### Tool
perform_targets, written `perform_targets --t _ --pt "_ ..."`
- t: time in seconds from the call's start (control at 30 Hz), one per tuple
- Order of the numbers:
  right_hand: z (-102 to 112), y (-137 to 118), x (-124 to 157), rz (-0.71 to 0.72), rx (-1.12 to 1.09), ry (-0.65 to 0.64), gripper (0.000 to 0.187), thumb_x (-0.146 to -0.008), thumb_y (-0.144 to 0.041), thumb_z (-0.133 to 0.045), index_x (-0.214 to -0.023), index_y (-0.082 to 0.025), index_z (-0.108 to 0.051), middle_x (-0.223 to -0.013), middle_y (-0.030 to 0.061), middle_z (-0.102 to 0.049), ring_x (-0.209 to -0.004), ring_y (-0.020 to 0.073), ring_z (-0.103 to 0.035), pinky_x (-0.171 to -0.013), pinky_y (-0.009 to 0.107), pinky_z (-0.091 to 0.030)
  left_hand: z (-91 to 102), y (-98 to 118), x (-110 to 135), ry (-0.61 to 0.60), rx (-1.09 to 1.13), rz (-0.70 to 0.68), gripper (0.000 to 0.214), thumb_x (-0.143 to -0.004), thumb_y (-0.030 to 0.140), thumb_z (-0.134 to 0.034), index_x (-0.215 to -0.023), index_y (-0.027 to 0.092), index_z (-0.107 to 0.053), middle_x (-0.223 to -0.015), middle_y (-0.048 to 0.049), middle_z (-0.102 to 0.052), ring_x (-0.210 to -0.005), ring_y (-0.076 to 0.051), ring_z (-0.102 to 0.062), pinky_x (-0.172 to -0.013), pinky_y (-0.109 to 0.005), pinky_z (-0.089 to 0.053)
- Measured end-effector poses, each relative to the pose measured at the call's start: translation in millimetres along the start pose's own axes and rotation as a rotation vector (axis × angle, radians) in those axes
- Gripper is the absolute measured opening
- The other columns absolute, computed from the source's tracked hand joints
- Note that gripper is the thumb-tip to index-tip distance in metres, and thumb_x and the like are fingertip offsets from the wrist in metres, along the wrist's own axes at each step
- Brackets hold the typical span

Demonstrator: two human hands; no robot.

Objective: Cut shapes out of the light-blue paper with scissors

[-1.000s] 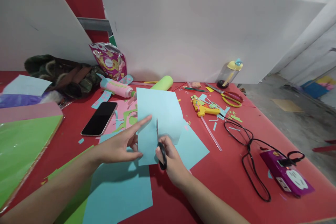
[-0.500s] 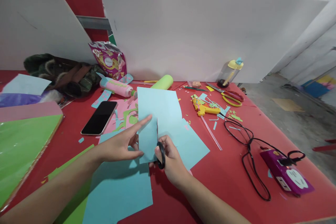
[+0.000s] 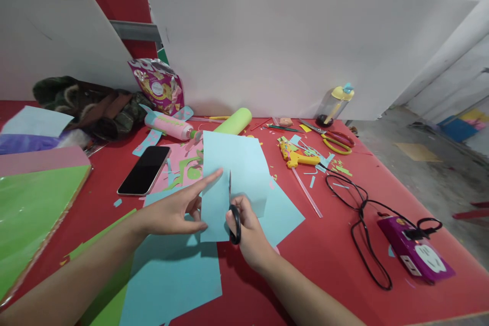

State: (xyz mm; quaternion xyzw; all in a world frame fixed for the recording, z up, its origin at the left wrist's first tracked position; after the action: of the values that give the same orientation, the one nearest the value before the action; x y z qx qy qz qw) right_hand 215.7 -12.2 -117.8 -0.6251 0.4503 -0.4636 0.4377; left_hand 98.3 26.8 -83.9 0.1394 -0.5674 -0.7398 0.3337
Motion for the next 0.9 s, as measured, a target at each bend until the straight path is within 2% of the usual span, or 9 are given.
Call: perform_targets --t 0.23,0.43,0.63,0.9 --pt "-1.1 0.6 -1.4 -0.007 0.001 0.006 0.034 -0.071 -0.05 -0.054 -0.073 -0.023 -0.034 -0.052 -0.0107 -0.023 -0.043 0.0063 -0.019 -0.04 0.018 -0.019 0.6 -5.6 1.4 -0.004 -0.004 0.024 0.091 -0.068 0.013 -0.057 -0.137 0.026 0.0 -0.065 0.0057 -0.038 -0.053 -0.009 -0.042 -0.048 -0.02 -0.038" --pt "-1.6 -1.6 -2.2 -0.01 -0.012 0.009 0.034 -0.07 -0.049 -0.055 -0.072 -0.023 -0.034 -0.052 -0.0105 -0.024 -0.044 0.0064 -0.018 -0.04 0.018 -0.018 2.1 -0.1 2.8 -0.001 -0.02 0.032 0.091 -0.066 0.011 -0.056 -0.138 0.023 -0.002 -0.067 0.0044 -0.04 -0.054 -0.009 -0.042 -0.05 -0.02 -0.039" --pt "-0.1 -1.9 -1.7 0.031 -0.011 0.003 0.033 -0.073 -0.052 -0.051 -0.073 -0.022 -0.035 -0.054 -0.0092 -0.027 -0.046 0.0071 -0.022 -0.043 0.019 -0.022 1.0 3.7 3.9 -0.028 -0.038 0.025 0.09 -0.066 0.013 -0.057 -0.138 0.023 -0.004 -0.083 -0.0008 -0.047 -0.057 -0.009 -0.042 -0.054 -0.021 -0.04" --pt "0.3 -0.2 -2.6 0.046 -0.011 -0.006 0.038 -0.071 -0.056 -0.052 -0.072 -0.022 -0.033 -0.052 -0.0106 -0.024 -0.044 0.0066 -0.019 -0.041 0.019 -0.018 1.9 3.4 4.6 -0.035 -0.057 0.021 0.089 -0.066 0.014 -0.057 -0.138 0.026 -0.004 -0.099 -0.0048 -0.049 -0.058 -0.008 -0.043 -0.054 -0.019 -0.041"
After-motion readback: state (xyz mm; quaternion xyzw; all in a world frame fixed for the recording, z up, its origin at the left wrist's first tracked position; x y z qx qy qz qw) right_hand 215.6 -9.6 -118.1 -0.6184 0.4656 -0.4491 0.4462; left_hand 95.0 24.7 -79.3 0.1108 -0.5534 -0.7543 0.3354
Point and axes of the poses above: each hand's wrist, its own x-axis away from the middle knuckle, its own z-axis out of the back of the hand, y = z × x, the point moved 6 cm from there along -x, towards the middle knuckle
